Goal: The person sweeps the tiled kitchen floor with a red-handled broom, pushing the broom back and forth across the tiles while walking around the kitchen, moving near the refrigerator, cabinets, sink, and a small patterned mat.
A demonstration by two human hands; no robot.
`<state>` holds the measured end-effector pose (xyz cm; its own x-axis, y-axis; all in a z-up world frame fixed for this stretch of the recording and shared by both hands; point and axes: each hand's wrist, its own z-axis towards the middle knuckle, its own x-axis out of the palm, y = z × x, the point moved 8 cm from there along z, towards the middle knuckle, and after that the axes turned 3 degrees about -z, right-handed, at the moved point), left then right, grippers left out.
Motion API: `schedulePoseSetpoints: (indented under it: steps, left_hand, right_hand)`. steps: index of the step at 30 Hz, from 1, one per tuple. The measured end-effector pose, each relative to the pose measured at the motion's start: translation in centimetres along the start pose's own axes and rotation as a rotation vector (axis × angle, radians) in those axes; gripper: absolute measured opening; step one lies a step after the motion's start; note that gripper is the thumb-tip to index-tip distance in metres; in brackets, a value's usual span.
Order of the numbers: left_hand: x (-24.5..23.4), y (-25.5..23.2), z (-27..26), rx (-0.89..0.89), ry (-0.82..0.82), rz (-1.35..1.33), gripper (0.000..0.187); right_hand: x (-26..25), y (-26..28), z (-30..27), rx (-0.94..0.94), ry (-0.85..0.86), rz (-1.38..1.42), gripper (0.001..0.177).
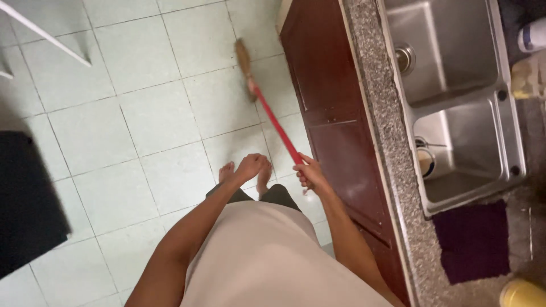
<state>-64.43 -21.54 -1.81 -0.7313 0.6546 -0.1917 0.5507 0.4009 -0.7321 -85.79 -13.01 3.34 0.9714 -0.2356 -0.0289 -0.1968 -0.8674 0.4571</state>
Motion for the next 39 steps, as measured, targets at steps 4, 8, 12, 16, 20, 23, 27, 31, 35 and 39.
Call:
schedulePoseSetpoints:
  steps: [4,8,12,16,20,23,27,31,35,39]
  left_hand:
    - [1.7,0.9,3.1,-0.005,-0.075,-0.088,0.045]
    - [1.8,2.3,2.5,-0.023,-0.142,-0.175,0.045]
    - [1.9,5.6,0.4,0.022,-0.236,-0.357,0.048]
    - [3.0,9.7,-2.0,-0.117,-0.308,-0.441,0.048]
    - [2.6,10.3,-4.8,-0.179,-0.422,-0.508,0.049]
    - [1.9,10.5,-6.4,-0.209,-0.497,-0.580,0.048]
    - [3.9,12.3,-7.5,-0.148,-0.632,-0.783,0.047]
    - [6.4,14.1,-7.0,0.033,-0.750,-0.801,0.045]
    - [11.1,13.2,-9.1,0.058,-0.733,-0.964,0.044]
    - [13.3,9.3,-13.4,0.236,-0.790,-1.113,0.043]
  right_hand:
    - [-4.8,1.6,2.7,-0.057,-0.115,-0.065,0.071]
    - [-6.2,2.3,8.9,-0.074,-0.074,-0.055,0.042]
    - [-2.7,2.9,13.9,-0.063,0.166,-0.010,0.020]
    - [1.7,5.3,14.5,-0.044,0.405,0.148,0.021]
    - [4.2,6.3,10.8,0.005,0.323,-0.004,0.036]
    - [6.9,6.7,7.6,0.007,0.322,-0.127,0.027]
    - [9.8,5.2,2.9,0.021,0.411,-0.272,0.024]
    - [9.7,0.8,-1.3,0.121,0.513,-0.456,0.029]
    - [7.2,-2.9,-2.6,0.246,0.600,-0.635,0.030]
    - [3.0,-5.7,-0.8,0.298,0.536,-0.775,0.027]
